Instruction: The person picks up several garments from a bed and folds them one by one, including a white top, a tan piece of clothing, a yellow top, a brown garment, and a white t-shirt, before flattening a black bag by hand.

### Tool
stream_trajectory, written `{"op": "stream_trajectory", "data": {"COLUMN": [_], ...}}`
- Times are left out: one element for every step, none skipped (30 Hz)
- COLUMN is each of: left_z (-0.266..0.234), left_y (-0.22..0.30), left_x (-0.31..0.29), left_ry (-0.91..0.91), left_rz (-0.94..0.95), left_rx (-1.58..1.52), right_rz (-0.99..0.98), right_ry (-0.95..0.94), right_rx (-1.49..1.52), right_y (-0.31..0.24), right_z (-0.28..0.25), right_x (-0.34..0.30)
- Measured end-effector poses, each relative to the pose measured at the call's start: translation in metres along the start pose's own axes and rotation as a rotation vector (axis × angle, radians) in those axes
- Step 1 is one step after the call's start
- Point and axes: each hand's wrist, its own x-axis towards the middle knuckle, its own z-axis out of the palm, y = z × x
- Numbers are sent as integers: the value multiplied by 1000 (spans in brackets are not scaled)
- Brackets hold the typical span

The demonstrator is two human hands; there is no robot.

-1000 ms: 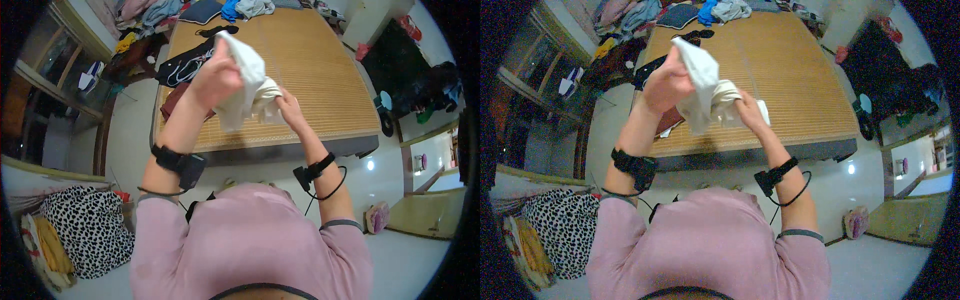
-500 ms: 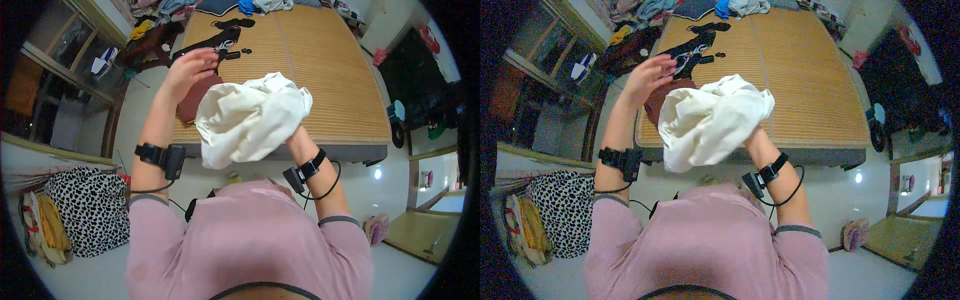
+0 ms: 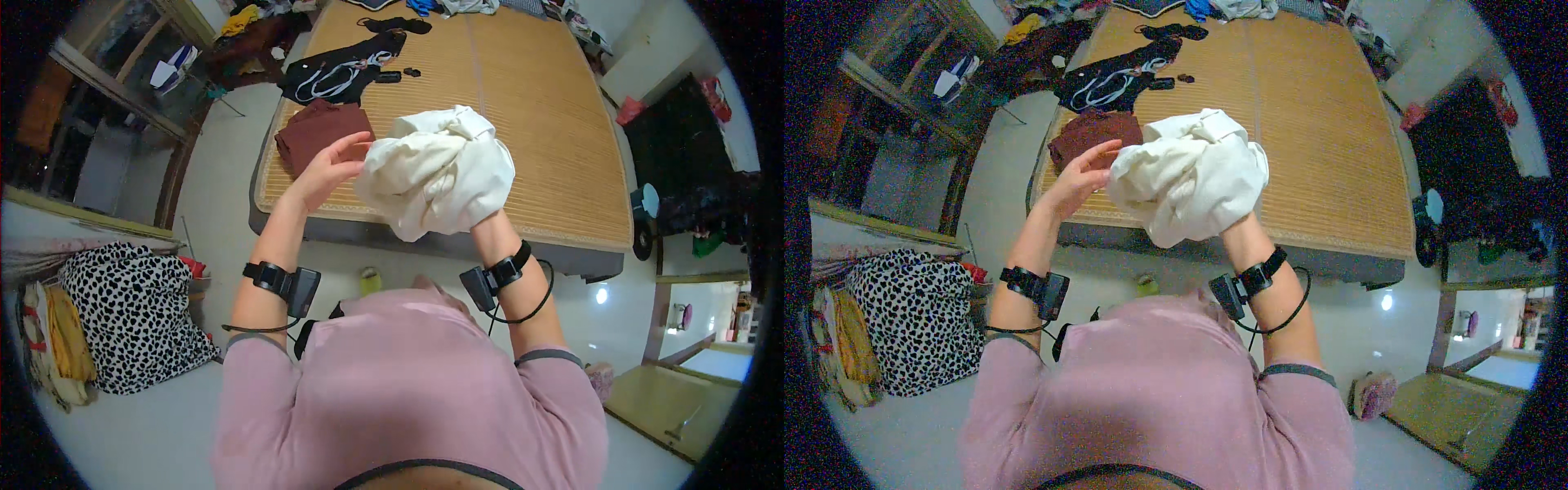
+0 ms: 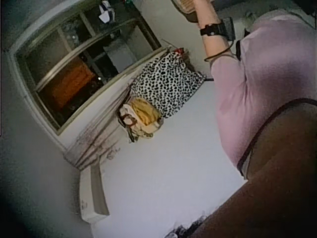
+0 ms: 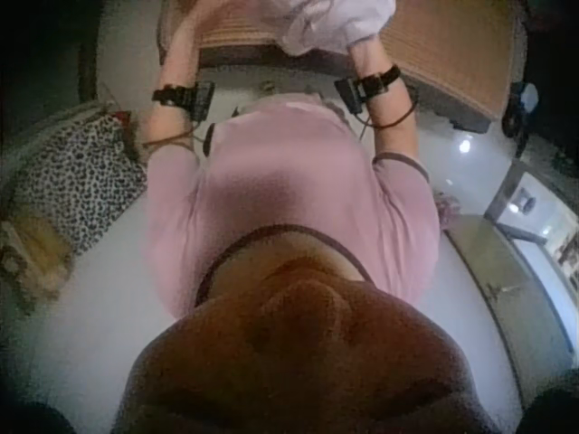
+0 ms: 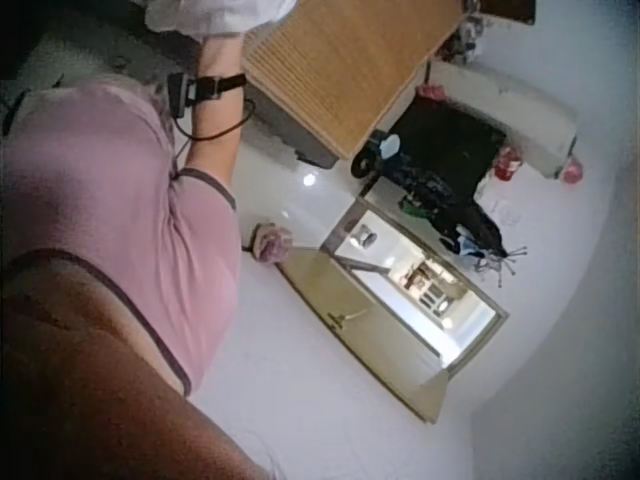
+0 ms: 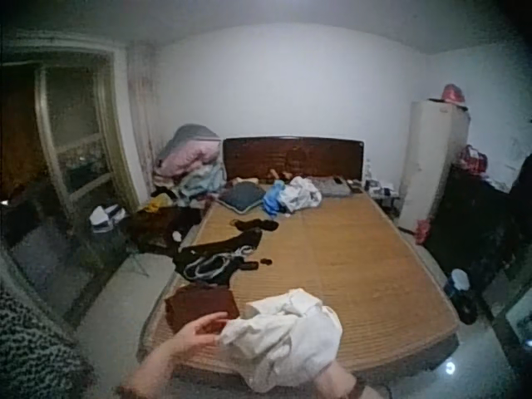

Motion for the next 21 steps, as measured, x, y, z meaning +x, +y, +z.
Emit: {"op": "stream_trajectory", "data": {"left_z": [4,8,14,19,21,21,19,17,19,19,9,3,1,2,4,5,3,0,-2,-4,-6], "left_y": [-4,-7,-6,-6,-6,-11,-13,-15,-8,-1,-2,-1,2,5,11,15,14,10,7,5,3], "left_x": [0,0,2,5,6,11,11,11,10,8,9,12,14,15,14,13,14,16,16,16,16], "left_ry": [-44,-41,-39,-57,-75,-67,-64,33,126,103,56,71,87,85,117,147,151,142,133,136,134], "left_rz": [45,65,64,28,-9,-55,-57,-142,-229,-155,-143,-140,-135,-135,-145,-156,-158,-156,-154,-156,-160], "left_rx": [-58,-42,-46,65,175,203,202,30,-140,-339,-449,-418,-383,-382,-393,-404,-400,-480,-559,-556,-579], "right_rz": [-36,-72,-67,11,89,93,-131,-235,-357,-104,149,149,175,201,202,221,239,240,295,349,350], "right_ry": [-17,-34,-34,16,68,67,25,-15,-19,0,9,13,93,172,170,177,185,183,240,297,296], "right_rx": [-48,-97,-99,18,134,136,-494,-811,-1121,-529,68,66,106,145,151,101,49,54,129,205,206], "right_y": [0,-1,-3,-5,-7,-6,-7,-4,-1,6,13,16,17,17,18,18,18,16,13,11,7], "right_z": [2,4,9,13,15,13,7,-5,-17,-40,-56,-68,-75,-82,-80,-78,-76,-73,-69,-65,-59], "right_x": [-1,-2,-2,-1,-1,1,4,11,18,28,33,30,28,27,26,24,24,23,22,22,21]}}
